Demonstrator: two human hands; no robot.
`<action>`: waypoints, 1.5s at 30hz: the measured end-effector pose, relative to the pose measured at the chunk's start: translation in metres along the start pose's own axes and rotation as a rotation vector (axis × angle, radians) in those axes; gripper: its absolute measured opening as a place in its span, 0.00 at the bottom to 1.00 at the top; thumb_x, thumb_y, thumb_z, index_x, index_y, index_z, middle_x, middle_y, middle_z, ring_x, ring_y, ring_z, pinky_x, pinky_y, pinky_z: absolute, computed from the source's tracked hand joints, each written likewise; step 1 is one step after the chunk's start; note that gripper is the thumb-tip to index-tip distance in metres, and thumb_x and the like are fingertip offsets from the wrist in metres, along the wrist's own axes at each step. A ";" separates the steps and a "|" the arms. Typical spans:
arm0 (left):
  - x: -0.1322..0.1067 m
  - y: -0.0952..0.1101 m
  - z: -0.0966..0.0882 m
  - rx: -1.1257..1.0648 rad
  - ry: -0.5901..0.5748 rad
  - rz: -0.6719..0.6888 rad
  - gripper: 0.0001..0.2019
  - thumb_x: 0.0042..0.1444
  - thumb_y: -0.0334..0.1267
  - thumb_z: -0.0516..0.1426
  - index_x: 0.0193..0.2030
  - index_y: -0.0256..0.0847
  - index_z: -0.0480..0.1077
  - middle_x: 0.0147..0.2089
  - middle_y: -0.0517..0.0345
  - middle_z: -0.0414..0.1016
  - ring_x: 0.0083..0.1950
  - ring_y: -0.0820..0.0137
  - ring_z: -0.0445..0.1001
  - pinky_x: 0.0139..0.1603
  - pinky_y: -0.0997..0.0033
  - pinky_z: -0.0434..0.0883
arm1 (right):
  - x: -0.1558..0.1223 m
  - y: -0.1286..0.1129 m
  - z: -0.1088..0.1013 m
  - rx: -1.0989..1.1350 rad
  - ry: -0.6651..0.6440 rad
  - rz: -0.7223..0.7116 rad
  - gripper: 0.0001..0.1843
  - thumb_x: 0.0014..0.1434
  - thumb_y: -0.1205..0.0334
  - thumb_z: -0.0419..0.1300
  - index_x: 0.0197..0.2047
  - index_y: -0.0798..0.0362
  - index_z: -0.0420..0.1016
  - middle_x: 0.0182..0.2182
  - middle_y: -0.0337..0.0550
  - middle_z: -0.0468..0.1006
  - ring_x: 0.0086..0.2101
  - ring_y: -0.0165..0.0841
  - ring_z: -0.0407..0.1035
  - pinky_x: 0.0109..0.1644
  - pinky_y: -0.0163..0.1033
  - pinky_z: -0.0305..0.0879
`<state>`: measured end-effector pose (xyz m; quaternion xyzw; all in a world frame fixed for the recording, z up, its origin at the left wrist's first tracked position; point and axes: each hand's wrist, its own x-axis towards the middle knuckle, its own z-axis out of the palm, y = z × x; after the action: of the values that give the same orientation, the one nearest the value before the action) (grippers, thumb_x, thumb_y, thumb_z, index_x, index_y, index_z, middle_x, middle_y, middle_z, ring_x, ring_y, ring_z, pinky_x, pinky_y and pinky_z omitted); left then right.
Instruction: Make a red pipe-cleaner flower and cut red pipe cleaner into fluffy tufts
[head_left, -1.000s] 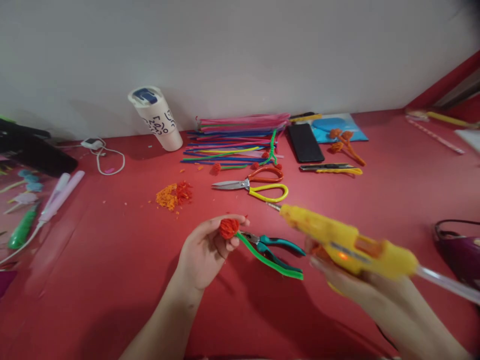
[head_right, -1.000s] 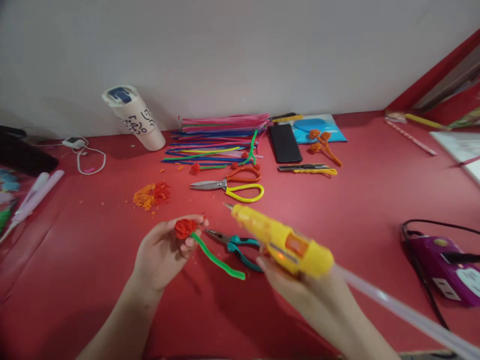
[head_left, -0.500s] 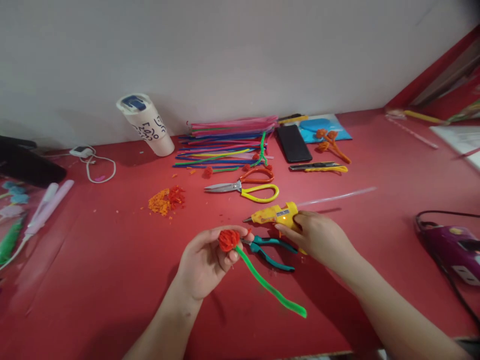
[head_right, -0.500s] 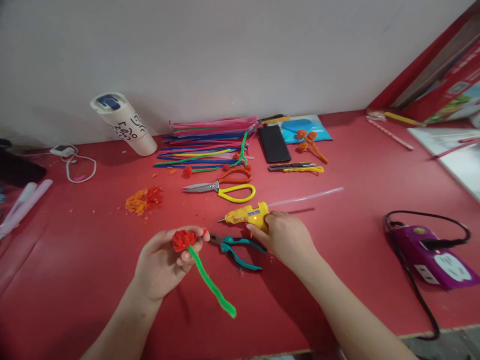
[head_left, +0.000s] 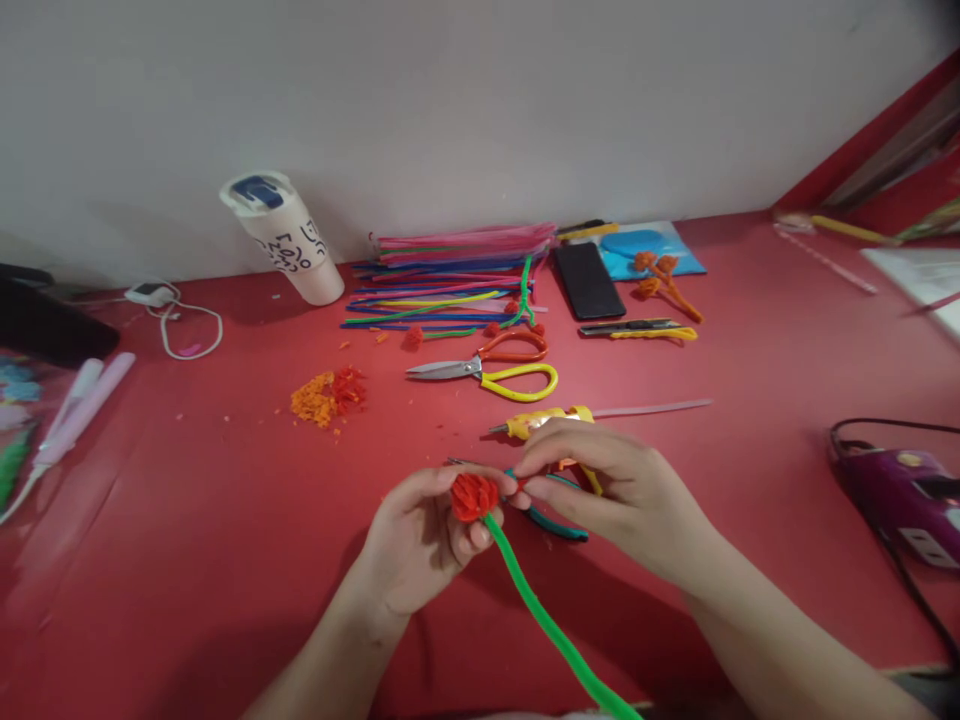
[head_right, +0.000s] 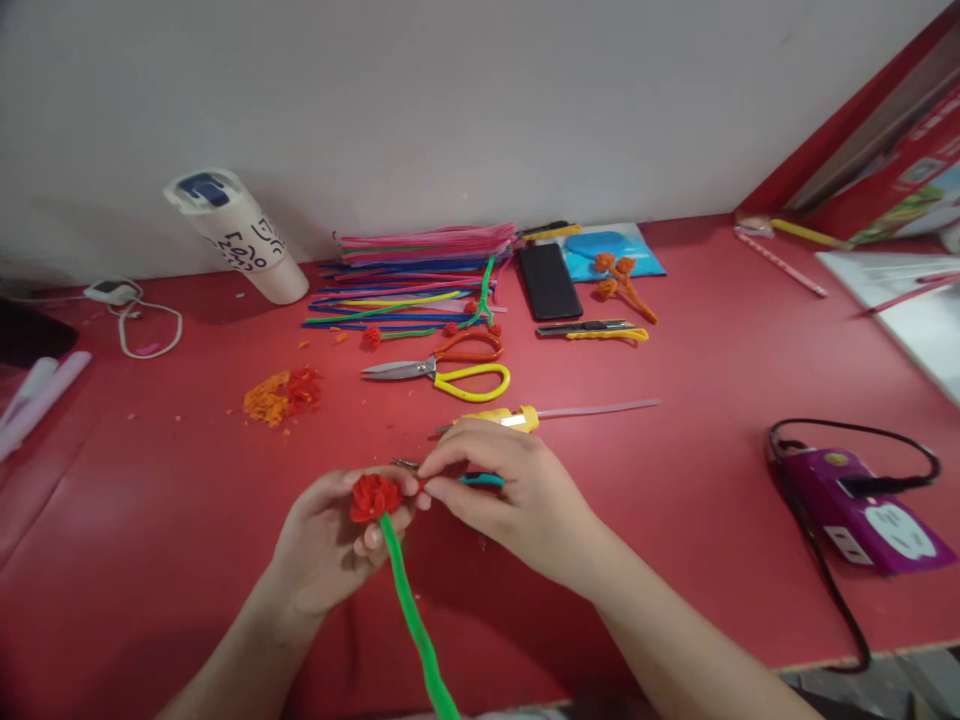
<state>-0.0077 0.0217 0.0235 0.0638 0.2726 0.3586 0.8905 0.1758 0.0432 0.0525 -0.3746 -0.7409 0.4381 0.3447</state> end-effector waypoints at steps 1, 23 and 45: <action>0.000 0.000 0.000 -0.002 -0.005 -0.009 0.13 0.45 0.35 0.56 0.33 0.25 0.75 0.32 0.42 0.76 0.20 0.80 0.71 0.21 0.89 0.66 | 0.000 0.001 0.000 0.002 -0.004 -0.012 0.06 0.55 0.70 0.55 0.31 0.52 0.72 0.26 0.38 0.75 0.30 0.28 0.68 0.38 0.35 0.64; 0.003 -0.003 -0.004 0.018 0.151 0.031 0.07 0.52 0.31 0.55 0.32 0.31 0.73 0.25 0.54 0.76 0.21 0.76 0.74 0.23 0.84 0.70 | 0.013 -0.018 0.000 -0.110 -0.106 0.006 0.09 0.49 0.77 0.55 0.26 0.54 0.69 0.26 0.36 0.67 0.28 0.24 0.63 0.33 0.30 0.59; 0.003 -0.003 -0.005 0.043 0.099 0.069 0.06 0.47 0.34 0.60 0.30 0.33 0.74 0.26 0.56 0.76 0.22 0.78 0.73 0.25 0.86 0.70 | 0.013 -0.015 0.004 -0.356 -0.089 -0.198 0.06 0.55 0.70 0.54 0.29 0.54 0.71 0.30 0.41 0.69 0.32 0.28 0.64 0.36 0.33 0.60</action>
<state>-0.0063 0.0211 0.0169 0.0744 0.3214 0.3861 0.8615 0.1627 0.0478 0.0672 -0.3352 -0.8544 0.2802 0.2812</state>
